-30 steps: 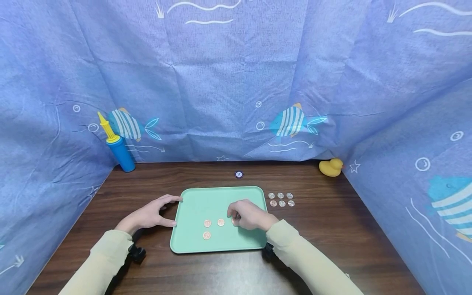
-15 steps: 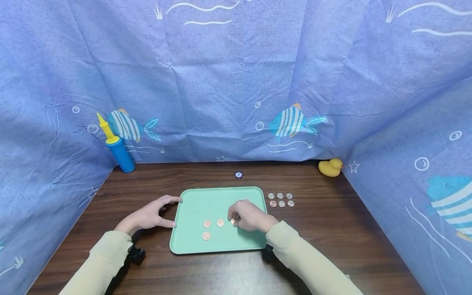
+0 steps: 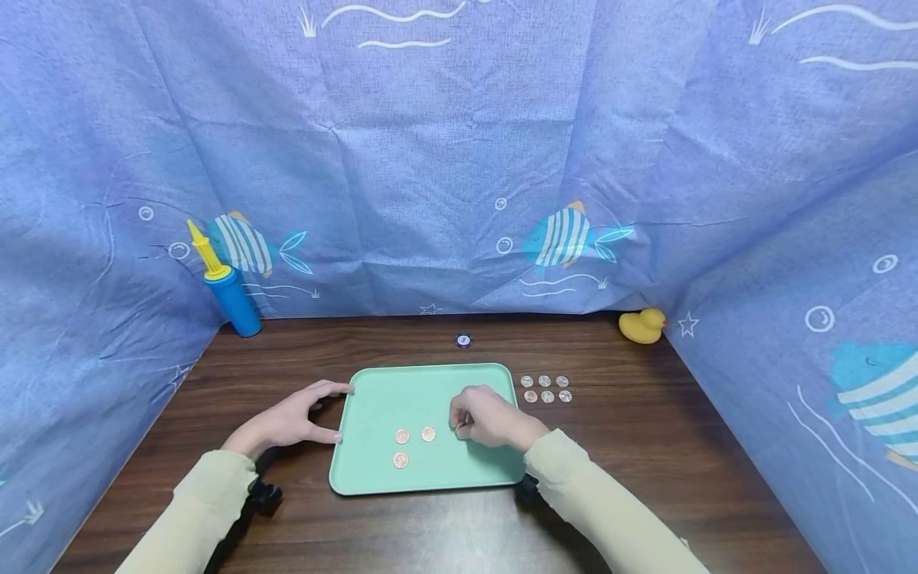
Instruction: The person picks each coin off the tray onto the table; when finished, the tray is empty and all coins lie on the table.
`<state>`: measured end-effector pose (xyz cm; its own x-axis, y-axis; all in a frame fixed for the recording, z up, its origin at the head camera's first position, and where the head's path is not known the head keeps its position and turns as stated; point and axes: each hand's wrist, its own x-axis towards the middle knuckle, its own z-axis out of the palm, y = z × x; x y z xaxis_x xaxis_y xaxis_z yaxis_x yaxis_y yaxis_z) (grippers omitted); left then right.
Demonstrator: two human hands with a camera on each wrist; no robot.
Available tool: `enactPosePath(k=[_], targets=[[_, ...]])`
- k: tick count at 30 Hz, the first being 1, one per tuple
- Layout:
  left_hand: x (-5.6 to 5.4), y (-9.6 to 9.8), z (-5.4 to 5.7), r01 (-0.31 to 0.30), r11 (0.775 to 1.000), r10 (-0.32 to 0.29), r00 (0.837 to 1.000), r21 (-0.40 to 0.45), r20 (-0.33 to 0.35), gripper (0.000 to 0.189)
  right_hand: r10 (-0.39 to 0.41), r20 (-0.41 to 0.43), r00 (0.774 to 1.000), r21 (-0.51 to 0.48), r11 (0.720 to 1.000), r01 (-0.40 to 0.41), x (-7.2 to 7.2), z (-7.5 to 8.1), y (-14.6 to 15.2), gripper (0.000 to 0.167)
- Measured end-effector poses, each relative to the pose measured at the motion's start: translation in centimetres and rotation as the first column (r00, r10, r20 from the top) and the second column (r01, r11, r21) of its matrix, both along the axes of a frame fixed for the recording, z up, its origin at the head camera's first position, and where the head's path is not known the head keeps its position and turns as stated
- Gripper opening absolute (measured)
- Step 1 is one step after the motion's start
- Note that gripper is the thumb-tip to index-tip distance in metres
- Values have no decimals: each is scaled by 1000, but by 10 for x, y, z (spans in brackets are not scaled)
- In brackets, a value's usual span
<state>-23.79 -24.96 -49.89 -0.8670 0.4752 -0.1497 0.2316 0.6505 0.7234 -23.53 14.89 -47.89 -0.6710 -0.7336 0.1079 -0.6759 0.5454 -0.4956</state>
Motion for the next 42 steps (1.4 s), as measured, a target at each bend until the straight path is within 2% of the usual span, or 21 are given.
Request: enactPosePath(k=[5, 14, 20, 23, 27, 31, 37, 42], targets=[[0, 0, 1, -1, 1000, 1, 1000, 2, -3, 82, -24, 52, 998, -9, 1000, 24, -1, 3, 8, 23], [1, 1, 2, -8, 1000, 8, 1000, -4, 5, 83, -56, 80, 995, -32, 998, 59, -2, 3, 22, 21], [2, 1, 1, -10, 1000, 10, 1000, -6, 12, 83, -72, 99, 992, -87, 993, 81, -2, 4, 35, 9], [1, 1, 1, -6, 1000, 6, 1000, -4, 3, 82, -76, 95, 993, -106, 991, 86, -3, 6, 42, 5], [1, 0, 1, -2, 1000, 2, 1000, 0, -6, 82, -99, 77, 992, -116, 987, 108, -4, 8, 54, 9], [1, 0, 1, -3, 1000, 3, 1000, 0, -8, 83, -149, 85, 985, -127, 979, 159, -4, 12, 66, 12], [0, -1, 1, -1, 1000, 1, 1000, 10, -8, 82, -255, 103, 961, -137, 954, 267, -3, 13, 87, 16], [0, 0, 1, 0, 1000, 0, 1000, 3, -11, 82, -283, 125, 951, -187, 934, 303, -2, 12, 105, 10]])
